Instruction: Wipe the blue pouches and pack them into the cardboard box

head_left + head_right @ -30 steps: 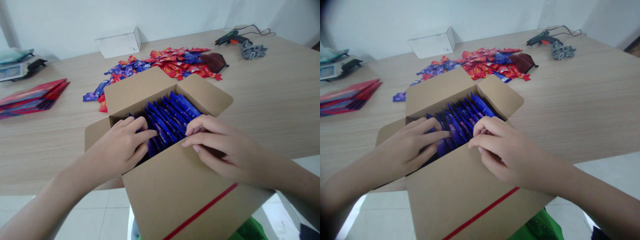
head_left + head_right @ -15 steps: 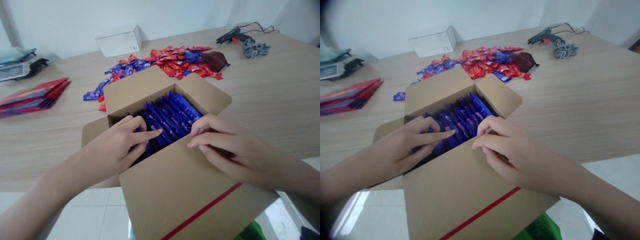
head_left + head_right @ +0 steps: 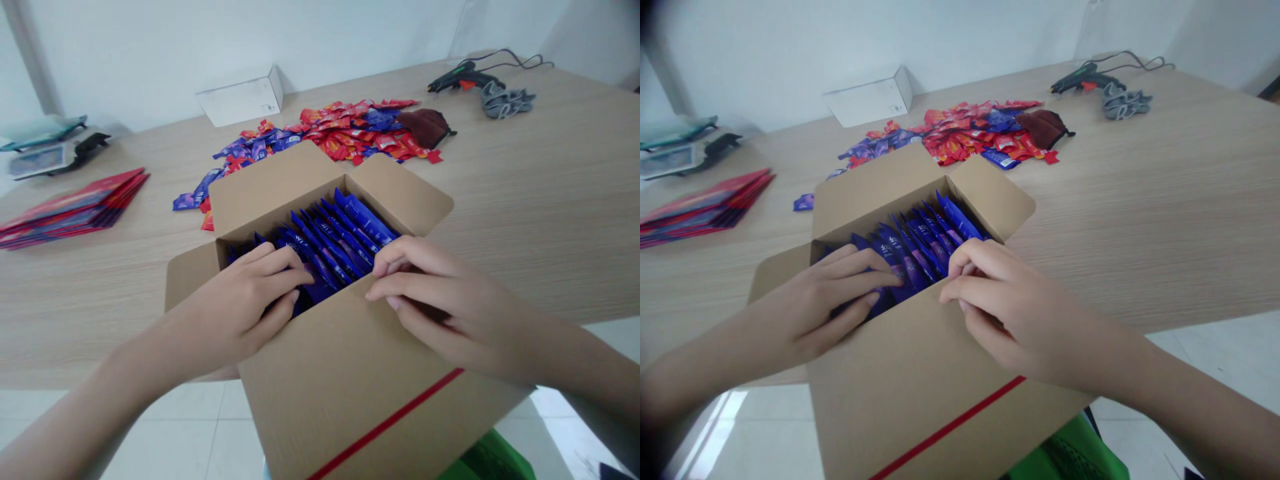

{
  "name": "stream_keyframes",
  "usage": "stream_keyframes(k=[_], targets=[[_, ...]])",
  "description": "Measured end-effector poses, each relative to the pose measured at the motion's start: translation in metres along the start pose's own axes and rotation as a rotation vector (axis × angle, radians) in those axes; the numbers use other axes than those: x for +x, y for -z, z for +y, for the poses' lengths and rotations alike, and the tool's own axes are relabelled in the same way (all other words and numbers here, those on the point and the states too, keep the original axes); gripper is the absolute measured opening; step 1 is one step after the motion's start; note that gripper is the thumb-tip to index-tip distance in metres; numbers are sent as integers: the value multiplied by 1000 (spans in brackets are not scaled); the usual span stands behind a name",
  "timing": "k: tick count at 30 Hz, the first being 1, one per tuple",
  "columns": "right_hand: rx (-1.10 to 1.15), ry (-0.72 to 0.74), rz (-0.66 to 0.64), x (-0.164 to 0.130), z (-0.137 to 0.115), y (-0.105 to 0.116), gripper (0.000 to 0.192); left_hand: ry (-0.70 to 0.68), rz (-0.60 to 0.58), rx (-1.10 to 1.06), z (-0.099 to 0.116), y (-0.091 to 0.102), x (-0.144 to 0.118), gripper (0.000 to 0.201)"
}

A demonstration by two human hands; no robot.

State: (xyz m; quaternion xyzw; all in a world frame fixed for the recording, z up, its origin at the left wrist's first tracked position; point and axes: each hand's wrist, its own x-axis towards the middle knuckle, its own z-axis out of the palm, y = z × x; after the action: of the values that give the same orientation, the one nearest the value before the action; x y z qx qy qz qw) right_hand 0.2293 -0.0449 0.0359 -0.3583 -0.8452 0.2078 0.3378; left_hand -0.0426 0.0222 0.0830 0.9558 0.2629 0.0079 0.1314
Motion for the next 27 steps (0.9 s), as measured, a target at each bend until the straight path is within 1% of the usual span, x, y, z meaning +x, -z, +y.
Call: stream_keyframes(k=[3, 5, 7, 9, 13, 15, 18, 23, 25, 27], targets=[[14, -1, -10, 1, 1, 1, 24, 40, 10, -5, -2, 1, 3, 37], [25, -4, -20, 2, 0, 2, 24, 20, -7, 14, -3, 0, 6, 40], [33, -14, -29, 3, -1, 4, 24, -7, -20, 28, -3, 0, 10, 36], [47, -24, -38, 3, -1, 6, 24, -2, -23, 28, 0, 0, 11, 34], [49, -27, -44, 2, 0, 7, 25, 16, 29, 81, 6, 1, 11, 31], [39, -22, -43, 2, 0, 7, 24, -7, 39, 104, 7, 1, 12, 30], [28, -15, -38, 3, 0, 6, 24, -51, 1, 106, 7, 1, 17, 27], [-3, -12, -33, 4, -1, 7, 24, -46, -37, 111, 6, 0, 24, 30], [-9, -17, -58, 6, -3, 11, 24, -64, -55, 158, 6, 2, 24, 32], [-49, 1, -39, 9, -4, 18, 24, -70, -45, 236, 7, 5, 23, 33]])
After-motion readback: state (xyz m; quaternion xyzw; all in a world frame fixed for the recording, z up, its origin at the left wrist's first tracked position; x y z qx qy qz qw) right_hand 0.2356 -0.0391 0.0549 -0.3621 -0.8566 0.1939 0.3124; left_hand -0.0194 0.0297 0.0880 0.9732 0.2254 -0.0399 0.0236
